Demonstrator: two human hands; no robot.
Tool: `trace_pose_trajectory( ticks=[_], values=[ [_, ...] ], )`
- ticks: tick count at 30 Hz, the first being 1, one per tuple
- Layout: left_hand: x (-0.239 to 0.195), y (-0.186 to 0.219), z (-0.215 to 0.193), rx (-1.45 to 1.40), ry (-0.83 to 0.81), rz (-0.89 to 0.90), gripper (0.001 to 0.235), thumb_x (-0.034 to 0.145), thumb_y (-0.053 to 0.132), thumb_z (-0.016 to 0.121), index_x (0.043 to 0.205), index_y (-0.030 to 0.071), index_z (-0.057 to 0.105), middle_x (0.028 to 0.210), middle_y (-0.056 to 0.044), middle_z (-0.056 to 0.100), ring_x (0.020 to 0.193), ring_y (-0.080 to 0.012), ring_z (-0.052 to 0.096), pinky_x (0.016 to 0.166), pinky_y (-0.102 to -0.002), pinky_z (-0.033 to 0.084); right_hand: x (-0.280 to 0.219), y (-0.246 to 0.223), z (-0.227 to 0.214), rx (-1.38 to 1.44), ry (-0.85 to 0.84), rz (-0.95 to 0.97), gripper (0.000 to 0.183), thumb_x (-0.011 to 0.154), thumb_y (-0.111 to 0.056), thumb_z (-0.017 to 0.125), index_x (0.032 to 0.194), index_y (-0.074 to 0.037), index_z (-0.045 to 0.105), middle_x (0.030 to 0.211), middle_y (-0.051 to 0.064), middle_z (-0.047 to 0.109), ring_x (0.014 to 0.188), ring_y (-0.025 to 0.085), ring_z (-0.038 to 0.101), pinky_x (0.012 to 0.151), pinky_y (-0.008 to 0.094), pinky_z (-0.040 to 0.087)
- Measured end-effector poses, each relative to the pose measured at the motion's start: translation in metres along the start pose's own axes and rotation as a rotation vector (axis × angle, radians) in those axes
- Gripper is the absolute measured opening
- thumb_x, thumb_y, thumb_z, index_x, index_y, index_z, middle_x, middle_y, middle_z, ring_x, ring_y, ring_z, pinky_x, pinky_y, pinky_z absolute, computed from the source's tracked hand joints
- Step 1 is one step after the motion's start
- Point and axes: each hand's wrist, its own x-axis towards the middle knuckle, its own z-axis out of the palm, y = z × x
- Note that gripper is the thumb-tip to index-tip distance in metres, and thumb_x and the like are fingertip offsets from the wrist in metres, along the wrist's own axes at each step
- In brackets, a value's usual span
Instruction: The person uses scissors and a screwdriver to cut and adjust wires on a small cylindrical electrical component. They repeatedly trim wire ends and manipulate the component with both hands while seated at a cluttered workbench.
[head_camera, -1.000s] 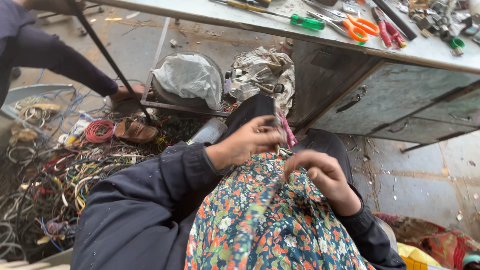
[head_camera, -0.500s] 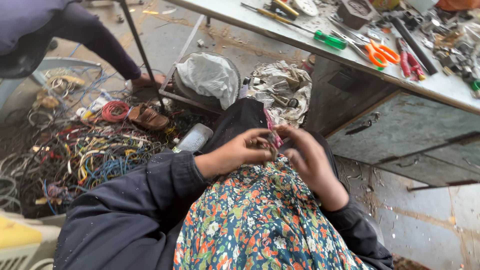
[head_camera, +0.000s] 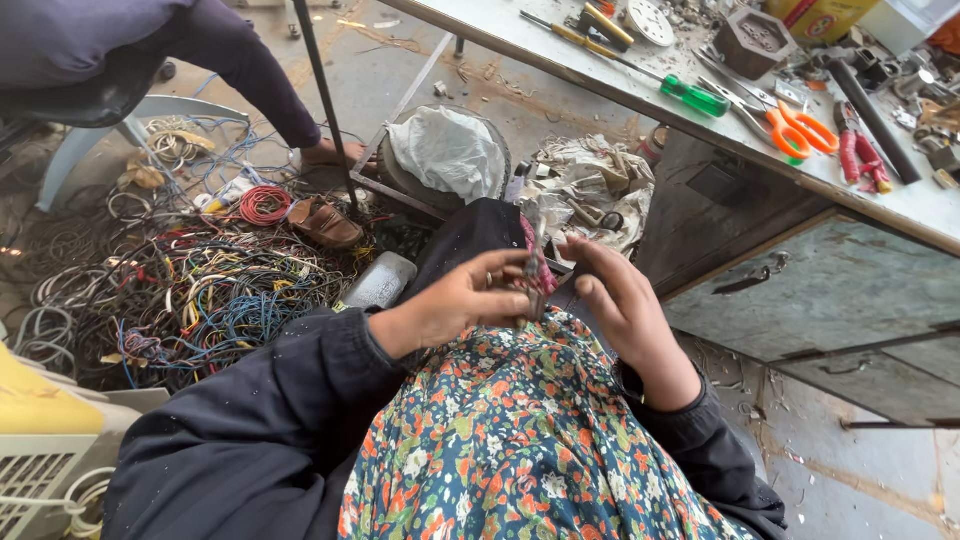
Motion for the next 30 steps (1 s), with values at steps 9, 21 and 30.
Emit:
trace_pose_trajectory(
  ticks=[9,21,30],
  values=[
    [0.009,0.006,-0.012,-0.358,0.181,0.092,0.058,0.102,0.009,0.068,0.152,-0.001,0.042,0.125,-0.016,0.060,0.112,-0.0254,0.066,0.097,-0.043,0.058,-0.009,0.010,0.006,0.343,-0.472,-0.135,0.040,0.106,-0.038,0.050,0.106,-0.003,0.071,0.100,0.011,0.077,0.094,0.028,0.076,0.087,0.038,0.058],
    [0.006,-0.003,0.013,0.152,-0.068,0.153,0.060,0.099,0.004,0.068,0.153,0.004,0.043,0.128,-0.010,0.060,0.117,-0.0199,0.062,0.100,-0.037,0.057,-0.013,-0.007,0.000,-0.182,-0.068,-0.136,0.060,0.096,-0.026,0.066,0.144,0.005,0.051,0.145,0.022,0.057,0.134,0.040,0.055,0.111,0.046,0.045],
    [0.010,0.024,-0.003,-0.320,0.093,0.137,0.051,0.108,0.010,0.058,0.156,0.002,0.042,0.124,-0.016,0.064,0.109,-0.0224,0.068,0.093,-0.037,0.061,-0.020,-0.003,0.000,-0.071,-0.355,-0.110,0.038,0.096,-0.032,0.067,0.124,-0.006,0.068,0.119,0.015,0.072,0.114,0.034,0.068,0.098,0.044,0.053]
  ],
)
